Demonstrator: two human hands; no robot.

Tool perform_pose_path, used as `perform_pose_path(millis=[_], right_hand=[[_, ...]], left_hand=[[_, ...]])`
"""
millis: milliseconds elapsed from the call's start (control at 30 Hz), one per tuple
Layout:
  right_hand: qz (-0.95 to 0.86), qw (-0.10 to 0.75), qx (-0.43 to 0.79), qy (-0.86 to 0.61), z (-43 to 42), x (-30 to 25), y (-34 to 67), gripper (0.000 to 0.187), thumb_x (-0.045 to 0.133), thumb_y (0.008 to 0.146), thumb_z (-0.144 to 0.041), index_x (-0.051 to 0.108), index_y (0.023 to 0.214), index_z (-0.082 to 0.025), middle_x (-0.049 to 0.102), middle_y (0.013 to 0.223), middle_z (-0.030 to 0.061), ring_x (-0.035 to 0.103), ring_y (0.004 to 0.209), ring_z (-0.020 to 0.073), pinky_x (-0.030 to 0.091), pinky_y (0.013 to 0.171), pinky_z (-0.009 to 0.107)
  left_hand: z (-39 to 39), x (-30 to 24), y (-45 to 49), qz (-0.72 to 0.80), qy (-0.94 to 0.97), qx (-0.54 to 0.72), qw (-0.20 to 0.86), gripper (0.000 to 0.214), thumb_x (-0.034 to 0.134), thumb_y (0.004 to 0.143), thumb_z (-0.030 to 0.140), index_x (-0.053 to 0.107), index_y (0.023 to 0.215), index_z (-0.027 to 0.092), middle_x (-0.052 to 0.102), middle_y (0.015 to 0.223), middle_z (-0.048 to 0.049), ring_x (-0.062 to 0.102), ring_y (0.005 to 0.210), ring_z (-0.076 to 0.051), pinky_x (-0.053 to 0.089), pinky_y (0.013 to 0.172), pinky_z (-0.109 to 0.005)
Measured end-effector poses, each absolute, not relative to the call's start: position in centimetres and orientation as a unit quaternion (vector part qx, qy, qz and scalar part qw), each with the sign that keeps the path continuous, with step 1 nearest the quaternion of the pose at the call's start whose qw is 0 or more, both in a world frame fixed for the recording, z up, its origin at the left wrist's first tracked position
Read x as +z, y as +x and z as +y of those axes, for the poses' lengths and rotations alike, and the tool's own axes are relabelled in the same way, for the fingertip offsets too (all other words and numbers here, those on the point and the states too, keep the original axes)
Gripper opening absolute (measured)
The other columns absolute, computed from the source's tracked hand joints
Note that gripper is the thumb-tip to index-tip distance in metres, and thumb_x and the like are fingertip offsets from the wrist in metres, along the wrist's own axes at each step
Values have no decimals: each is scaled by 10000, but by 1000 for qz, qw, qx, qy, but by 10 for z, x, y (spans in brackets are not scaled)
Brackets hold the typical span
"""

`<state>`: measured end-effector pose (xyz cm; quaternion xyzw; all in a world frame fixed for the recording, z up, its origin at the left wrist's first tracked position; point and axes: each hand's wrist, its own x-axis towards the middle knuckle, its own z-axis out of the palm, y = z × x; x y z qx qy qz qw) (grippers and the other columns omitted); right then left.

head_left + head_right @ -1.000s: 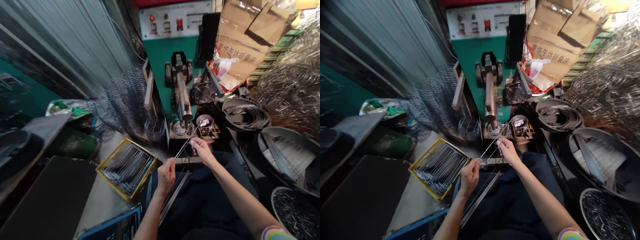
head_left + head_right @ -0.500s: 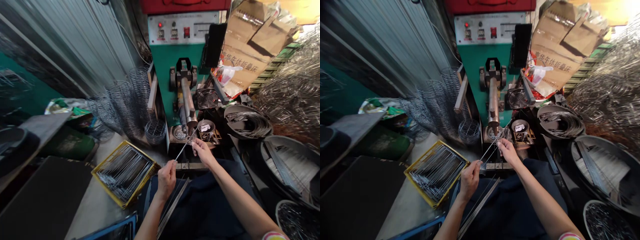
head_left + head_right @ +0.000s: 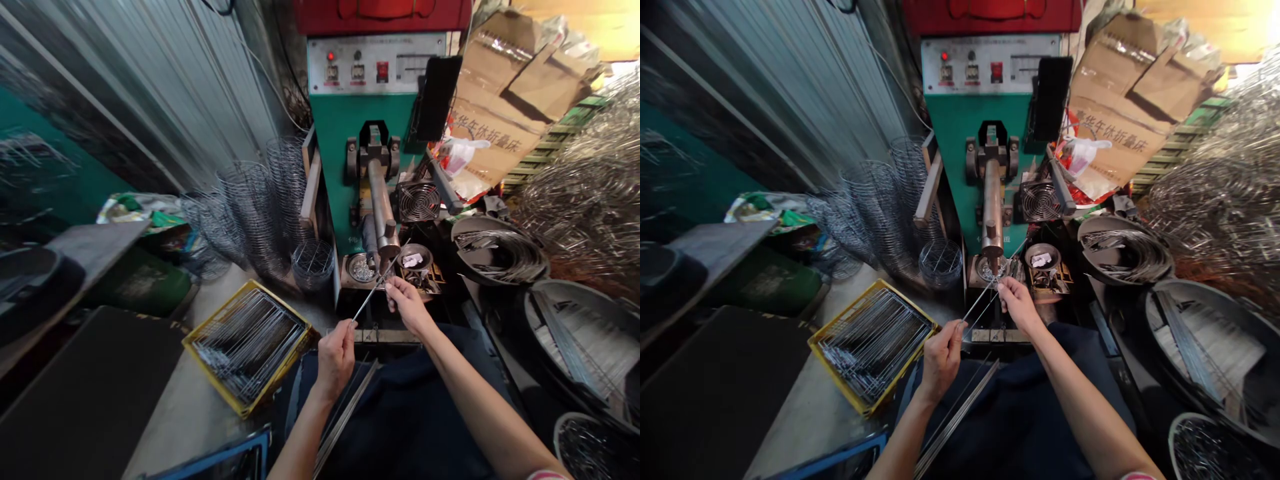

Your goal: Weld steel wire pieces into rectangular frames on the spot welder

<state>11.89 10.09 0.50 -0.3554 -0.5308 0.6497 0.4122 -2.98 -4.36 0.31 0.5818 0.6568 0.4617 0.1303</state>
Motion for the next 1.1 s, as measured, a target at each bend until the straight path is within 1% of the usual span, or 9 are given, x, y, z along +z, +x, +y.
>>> perform_pose_path(millis=[300, 500, 633, 800, 967, 1100], right_hand=[[-530, 411, 646, -365, 108, 8, 114, 366, 679, 779, -504, 482, 694, -208, 409, 604, -49, 367, 488, 82, 339, 420, 202], [-529, 401, 647, -376, 104, 13, 113, 330, 661, 805, -485, 515, 700, -208, 429, 558, -51, 359, 467, 86, 319, 430, 216], [-528, 413, 640, -376, 105, 16, 118, 375, 682, 785, -520, 509, 680, -204, 434, 558, -51, 372, 464, 83, 318, 430, 215], [-536, 434, 614, -384, 117, 18, 132, 398, 700, 766, -547, 534, 678, -196, 454, 559, -44, 374, 471, 85, 318, 436, 216], [-528, 427, 618, -395, 128, 19, 134, 420, 729, 728, -558, 531, 661, -193, 460, 564, -42, 384, 470, 83, 327, 440, 214], [-534, 425, 616, -395, 129, 19, 129, 431, 723, 727, -564, 524, 651, -190, 460, 568, -42, 392, 473, 81, 337, 442, 211]], left_hand=[[-37, 5, -33, 665, 584, 451, 114, 246, 426, 984, 251, 656, 922, 190, 729, 834, -54, 689, 726, -159, 487, 668, -228], [-38, 13, -35, 653, 594, 454, 117, 232, 438, 980, 242, 648, 907, 175, 703, 778, -42, 651, 657, -138, 463, 649, -220], [-35, 12, -30, 659, 588, 451, 126, 259, 425, 987, 268, 654, 910, 174, 677, 712, -26, 610, 581, -126, 442, 600, -215], [-17, 7, -20, 645, 605, 455, 103, 267, 418, 987, 255, 654, 897, 171, 673, 730, -42, 623, 634, -137, 438, 625, -223], [-3, 5, -21, 643, 601, 460, 114, 297, 396, 999, 282, 649, 887, 174, 646, 695, -32, 597, 610, -132, 428, 607, -225], [-3, 5, -25, 646, 601, 458, 111, 299, 392, 1000, 289, 649, 897, 175, 659, 727, -37, 612, 636, -138, 434, 628, -231]])
